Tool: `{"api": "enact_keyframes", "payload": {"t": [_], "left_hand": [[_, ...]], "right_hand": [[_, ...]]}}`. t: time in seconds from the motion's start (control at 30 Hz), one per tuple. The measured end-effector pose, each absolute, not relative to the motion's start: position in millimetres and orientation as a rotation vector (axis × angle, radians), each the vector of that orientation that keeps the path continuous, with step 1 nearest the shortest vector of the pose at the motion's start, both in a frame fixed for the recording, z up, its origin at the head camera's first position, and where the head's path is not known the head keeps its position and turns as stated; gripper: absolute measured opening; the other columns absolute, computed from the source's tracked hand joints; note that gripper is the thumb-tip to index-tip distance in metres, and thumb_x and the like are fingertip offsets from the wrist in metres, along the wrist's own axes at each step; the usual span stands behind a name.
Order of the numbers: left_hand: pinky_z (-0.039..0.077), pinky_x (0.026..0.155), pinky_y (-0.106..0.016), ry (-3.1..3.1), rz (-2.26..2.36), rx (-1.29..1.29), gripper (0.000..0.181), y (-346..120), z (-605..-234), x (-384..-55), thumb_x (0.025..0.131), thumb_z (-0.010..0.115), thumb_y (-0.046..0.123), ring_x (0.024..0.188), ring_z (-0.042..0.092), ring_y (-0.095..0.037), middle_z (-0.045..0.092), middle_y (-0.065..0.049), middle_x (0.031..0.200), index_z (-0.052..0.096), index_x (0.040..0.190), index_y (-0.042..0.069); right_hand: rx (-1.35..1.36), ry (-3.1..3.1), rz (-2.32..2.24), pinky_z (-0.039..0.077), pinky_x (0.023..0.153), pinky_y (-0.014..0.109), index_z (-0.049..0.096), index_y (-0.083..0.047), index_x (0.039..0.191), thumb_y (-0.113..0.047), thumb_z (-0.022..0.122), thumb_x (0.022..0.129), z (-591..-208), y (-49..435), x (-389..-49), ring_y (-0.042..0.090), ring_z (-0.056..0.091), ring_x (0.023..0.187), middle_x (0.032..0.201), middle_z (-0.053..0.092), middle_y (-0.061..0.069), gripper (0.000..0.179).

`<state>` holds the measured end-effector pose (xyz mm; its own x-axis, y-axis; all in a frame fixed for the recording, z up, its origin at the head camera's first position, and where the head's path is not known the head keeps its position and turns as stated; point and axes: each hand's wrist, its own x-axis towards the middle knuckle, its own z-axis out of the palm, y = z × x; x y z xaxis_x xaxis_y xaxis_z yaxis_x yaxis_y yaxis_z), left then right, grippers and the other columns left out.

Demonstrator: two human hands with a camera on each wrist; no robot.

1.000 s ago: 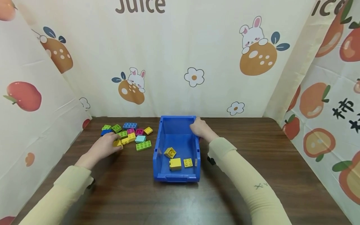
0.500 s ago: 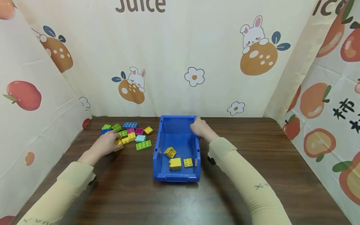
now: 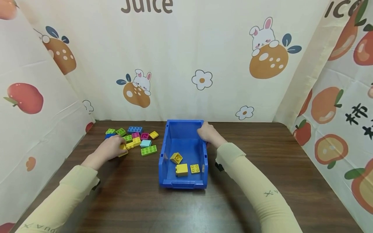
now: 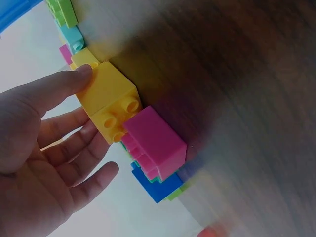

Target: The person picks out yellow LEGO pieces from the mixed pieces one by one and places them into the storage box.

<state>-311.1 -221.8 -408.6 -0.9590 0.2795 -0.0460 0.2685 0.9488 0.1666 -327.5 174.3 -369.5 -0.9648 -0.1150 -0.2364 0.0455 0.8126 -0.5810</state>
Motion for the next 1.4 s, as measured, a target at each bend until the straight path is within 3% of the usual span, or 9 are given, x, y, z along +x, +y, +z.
{"api": "enact_keyframes", "payload": {"t": [0.53,0.73,0.97,1.13,1.4], "left_hand": [[0.053,0.078,-0.045,3.007,0.183,0.433,0.037,-217,-392,-312,0.079,0.076,0.025,0.076,0.055,-0.022,0.067,-0.015,0.093,0.069,0.102,-0.003],[0.052,0.081,-0.046,3.004,0.175,0.418,0.04,-214,-383,-312,0.078,0.076,0.023,0.08,0.058,-0.024,0.067,-0.017,0.097,0.067,0.105,-0.006],[0.054,0.078,-0.045,3.018,0.185,0.397,0.036,-210,-375,-310,0.078,0.076,0.021,0.075,0.057,-0.023,0.065,-0.016,0.091,0.067,0.099,-0.006],[0.053,0.08,-0.046,3.036,0.168,0.388,0.036,-205,-370,-307,0.078,0.076,0.022,0.08,0.059,-0.026,0.065,-0.018,0.094,0.067,0.099,-0.006],[0.054,0.074,-0.042,3.069,0.151,0.437,0.034,-198,-361,-300,0.077,0.077,0.021,0.076,0.056,-0.023,0.063,-0.015,0.088,0.069,0.098,-0.005]], "right_hand": [[-0.063,2.739,-0.896,0.057,0.058,0.043,0.02,0.015,0.139,-0.02,0.033,0.099,-368,175,-328,0.021,0.06,0.052,0.097,0.054,0.027,0.055],[-0.061,2.737,-0.895,0.057,0.059,0.043,0.02,0.014,0.139,-0.021,0.033,0.099,-369,175,-328,0.02,0.059,0.05,0.088,0.053,0.023,0.055],[-0.052,2.725,-0.905,0.056,0.058,0.043,0.018,0.015,0.14,-0.02,0.032,0.099,-370,176,-328,0.021,0.059,0.051,0.089,0.053,0.024,0.056],[-0.052,2.726,-0.909,0.057,0.06,0.044,0.019,0.013,0.14,-0.02,0.032,0.099,-371,176,-327,0.021,0.06,0.051,0.09,0.054,0.024,0.055],[-0.048,2.738,-0.906,0.052,0.045,0.03,0.021,0.014,0.138,-0.021,0.033,0.098,-372,176,-328,0.021,0.06,0.053,0.094,0.054,0.026,0.054]]}}
